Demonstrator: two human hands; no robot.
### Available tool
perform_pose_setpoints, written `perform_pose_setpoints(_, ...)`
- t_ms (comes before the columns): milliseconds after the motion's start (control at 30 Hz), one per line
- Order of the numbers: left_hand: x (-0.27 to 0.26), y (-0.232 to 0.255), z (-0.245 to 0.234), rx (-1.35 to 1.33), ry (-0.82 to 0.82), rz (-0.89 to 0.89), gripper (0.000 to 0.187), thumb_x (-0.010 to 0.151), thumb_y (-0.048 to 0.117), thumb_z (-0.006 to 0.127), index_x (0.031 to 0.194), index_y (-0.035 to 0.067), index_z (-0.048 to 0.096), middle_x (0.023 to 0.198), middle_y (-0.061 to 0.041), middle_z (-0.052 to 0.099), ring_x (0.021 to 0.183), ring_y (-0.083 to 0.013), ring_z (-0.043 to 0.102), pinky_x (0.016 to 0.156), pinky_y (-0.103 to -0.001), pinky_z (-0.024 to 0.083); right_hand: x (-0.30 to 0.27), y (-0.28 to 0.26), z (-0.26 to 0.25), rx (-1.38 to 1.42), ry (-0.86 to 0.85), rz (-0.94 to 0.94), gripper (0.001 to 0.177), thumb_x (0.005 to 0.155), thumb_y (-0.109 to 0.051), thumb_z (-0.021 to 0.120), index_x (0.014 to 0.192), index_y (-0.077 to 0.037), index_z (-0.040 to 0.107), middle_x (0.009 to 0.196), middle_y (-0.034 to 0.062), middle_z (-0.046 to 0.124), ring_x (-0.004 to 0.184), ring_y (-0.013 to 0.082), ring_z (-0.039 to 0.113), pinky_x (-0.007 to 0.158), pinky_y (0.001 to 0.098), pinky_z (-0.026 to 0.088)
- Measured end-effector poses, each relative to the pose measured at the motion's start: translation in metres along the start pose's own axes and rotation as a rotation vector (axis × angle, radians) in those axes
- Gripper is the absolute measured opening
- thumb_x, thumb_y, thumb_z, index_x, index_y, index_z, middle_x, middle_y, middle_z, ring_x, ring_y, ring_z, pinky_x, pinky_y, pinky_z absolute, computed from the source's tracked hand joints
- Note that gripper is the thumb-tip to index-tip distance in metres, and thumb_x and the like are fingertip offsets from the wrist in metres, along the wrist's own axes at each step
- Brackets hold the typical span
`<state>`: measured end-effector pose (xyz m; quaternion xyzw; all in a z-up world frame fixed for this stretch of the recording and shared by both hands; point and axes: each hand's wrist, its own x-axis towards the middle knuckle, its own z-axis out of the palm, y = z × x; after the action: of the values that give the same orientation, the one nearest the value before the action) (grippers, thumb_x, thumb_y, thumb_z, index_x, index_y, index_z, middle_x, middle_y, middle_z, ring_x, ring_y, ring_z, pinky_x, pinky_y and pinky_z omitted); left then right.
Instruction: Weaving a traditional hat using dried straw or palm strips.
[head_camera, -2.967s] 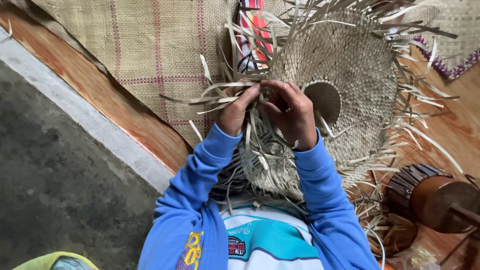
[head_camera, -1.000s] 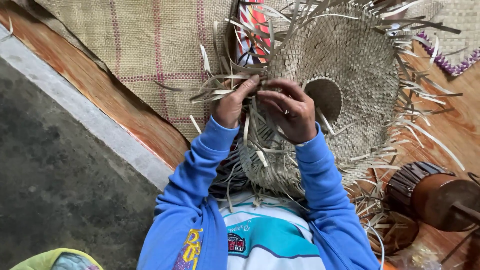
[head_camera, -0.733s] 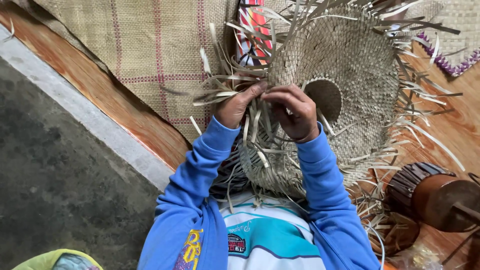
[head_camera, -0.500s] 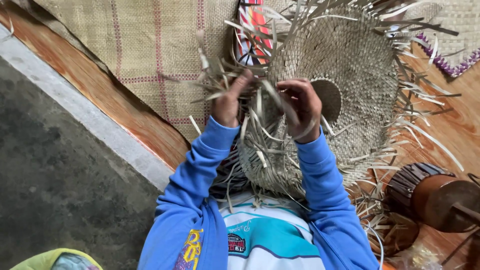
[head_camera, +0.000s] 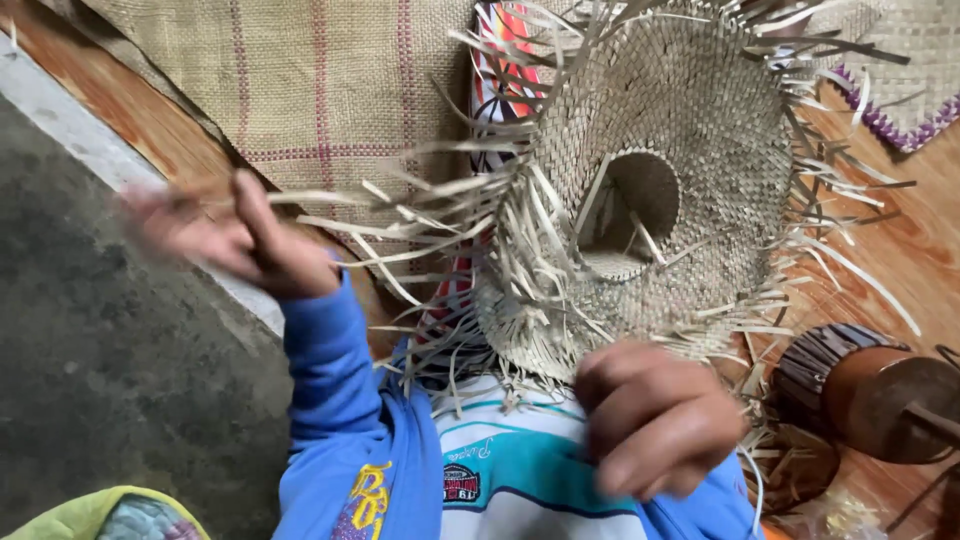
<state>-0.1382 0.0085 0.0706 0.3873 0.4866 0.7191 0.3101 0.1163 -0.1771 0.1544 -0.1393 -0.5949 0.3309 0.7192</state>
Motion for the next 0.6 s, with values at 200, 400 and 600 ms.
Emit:
perform_pose_setpoints(200, -0.068, 0.123, -0.005, 0.778, -0.330, 1.070, 0.022, 0.104, 0.021, 0.052, 0.121, 0.011, 0.043, 0.117, -0.013, 0.041, 0.112, -0.0325, 0.040, 0.099, -0.053, 0.039, 0.013, 0.006, 0.027, 0.557, -0.305, 0.017, 0.028, 0.111, -0.009, 0.049, 0.093, 0.000, 0.068, 0.088, 0.0186, 0.069, 0.057, 0.0253, 0.057, 0.052, 0.0364, 0.047)
perform_pose_setpoints(400, -0.116, 0.131, 0.050, 0.360, -0.881, 0.659, 0.025, 0.094, 0.000, 0.075, 0.119, 0.002, 0.073, 0.116, -0.012, 0.062, 0.107, -0.0272, 0.060, 0.100, -0.041, 0.055, 0.017, 0.016, 0.039, 0.899, -0.409, -0.096, 0.018, 0.108, -0.004, 0.054, 0.096, -0.001, 0.067, 0.094, 0.0221, 0.065, 0.065, 0.0330, 0.062, 0.060, 0.0432, 0.059)
perform_pose_setpoints(600, -0.110, 0.018, 0.093, 0.565, -0.821, 0.568, 0.020, 0.092, -0.009, 0.062, 0.109, 0.002, 0.065, 0.111, -0.011, 0.058, 0.102, -0.0270, 0.059, 0.095, -0.039, 0.053, 0.029, 0.004, 0.044, 0.964, -0.399, -0.042, 0.018, 0.104, -0.009, 0.059, 0.088, -0.004, 0.065, 0.089, 0.0168, 0.064, 0.062, 0.0320, 0.062, 0.054, 0.0402, 0.056)
